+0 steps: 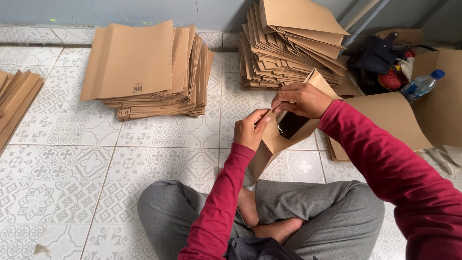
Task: Folding brown paper sheets into bags while sitting on the floor.
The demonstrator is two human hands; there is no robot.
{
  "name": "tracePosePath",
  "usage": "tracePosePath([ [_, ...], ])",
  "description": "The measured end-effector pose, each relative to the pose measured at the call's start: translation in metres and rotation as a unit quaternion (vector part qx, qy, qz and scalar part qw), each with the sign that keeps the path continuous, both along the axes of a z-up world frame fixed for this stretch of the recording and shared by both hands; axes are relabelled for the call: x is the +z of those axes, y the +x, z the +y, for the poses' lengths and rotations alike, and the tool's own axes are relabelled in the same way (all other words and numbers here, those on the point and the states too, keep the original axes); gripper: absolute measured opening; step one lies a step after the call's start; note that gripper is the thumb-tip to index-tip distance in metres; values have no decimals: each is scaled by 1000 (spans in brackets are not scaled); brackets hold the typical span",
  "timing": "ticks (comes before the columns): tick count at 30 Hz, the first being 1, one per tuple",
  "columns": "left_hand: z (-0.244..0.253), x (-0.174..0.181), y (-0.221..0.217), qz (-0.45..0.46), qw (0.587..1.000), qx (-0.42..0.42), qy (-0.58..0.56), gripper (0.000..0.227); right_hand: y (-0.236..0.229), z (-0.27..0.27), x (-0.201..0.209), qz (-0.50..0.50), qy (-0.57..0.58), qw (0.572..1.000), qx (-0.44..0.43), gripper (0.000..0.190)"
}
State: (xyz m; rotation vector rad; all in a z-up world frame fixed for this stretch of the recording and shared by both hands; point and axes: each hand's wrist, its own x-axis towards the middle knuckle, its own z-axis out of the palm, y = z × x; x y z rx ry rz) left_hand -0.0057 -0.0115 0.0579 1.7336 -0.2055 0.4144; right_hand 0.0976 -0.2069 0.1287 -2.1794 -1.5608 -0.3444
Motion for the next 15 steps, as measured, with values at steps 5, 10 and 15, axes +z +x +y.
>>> tracePosePath([
  [5,0,-19,8,-6,1000,17,23,11,1,0,2,16,0,1000,-5,11],
  [10,0,-29,14,-12,999,25,40,12,3,0,1,10,-5,1000,-17,11],
  [15,0,-24,13,-2,1000,11,20,13,-15,16,16,-45,-15,998,45,9],
])
